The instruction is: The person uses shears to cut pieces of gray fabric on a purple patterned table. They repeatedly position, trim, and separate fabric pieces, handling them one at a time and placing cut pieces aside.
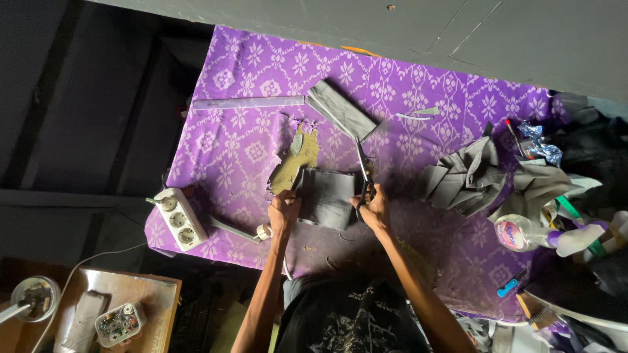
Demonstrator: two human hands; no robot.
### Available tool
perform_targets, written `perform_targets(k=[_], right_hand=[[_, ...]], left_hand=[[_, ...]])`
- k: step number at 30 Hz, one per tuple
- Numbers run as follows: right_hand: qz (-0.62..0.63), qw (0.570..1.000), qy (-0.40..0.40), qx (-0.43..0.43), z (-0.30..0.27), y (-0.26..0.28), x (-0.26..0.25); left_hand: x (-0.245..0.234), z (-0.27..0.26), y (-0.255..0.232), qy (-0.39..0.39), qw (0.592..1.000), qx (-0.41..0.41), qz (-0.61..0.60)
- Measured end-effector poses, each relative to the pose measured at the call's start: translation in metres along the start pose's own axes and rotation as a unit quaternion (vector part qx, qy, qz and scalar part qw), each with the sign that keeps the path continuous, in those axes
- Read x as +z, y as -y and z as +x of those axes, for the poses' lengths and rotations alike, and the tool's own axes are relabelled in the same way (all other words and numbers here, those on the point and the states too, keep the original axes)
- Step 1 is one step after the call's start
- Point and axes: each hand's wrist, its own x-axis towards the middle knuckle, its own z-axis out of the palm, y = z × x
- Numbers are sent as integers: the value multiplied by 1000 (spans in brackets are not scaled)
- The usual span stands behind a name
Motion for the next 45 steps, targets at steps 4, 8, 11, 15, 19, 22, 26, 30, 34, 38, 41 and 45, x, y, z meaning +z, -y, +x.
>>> perform_targets(k=[4,8,11,15,19,22,26,30,34,38,41,45], right_hand=[[-6,1000,-28,-5,9,-9,2],[7,1000,-1,15,5,5,7],[20,1000,13,18,3,10,9],[-30,999,3,15,10,5,4],[-68,997,-26,-3,13,0,8],[-95,995,-40,13,15,-3,8],[-108,993,-47,11,10,9,8],[-109,992,-61,-5,12,6,4],[-96,994,-60,-3,16,-3,-5],[-137,985,-101,-5,15,-10,-8],[-146,982,-121,-14,14,-14,-9],[-117,984,-130,-24,9,-15,-11]], left_hand=[[-28,-21,-34,-2,998,-52,37],[-28,-18,-24,-10,997,-56,44],[-21,-7,-10,-15,997,-50,62],[-22,-6,-6,2,994,-33,104],[-21,1,0,12,990,-39,137],[-28,-4,-7,25,990,-38,132],[-26,-1,-2,39,993,-18,109],[-44,-19,-31,60,991,28,119],[-42,-25,-37,75,987,51,130],[-43,-30,-47,94,986,13,134],[-35,-20,-34,92,988,7,121],[-46,-38,-68,53,989,-19,134]])
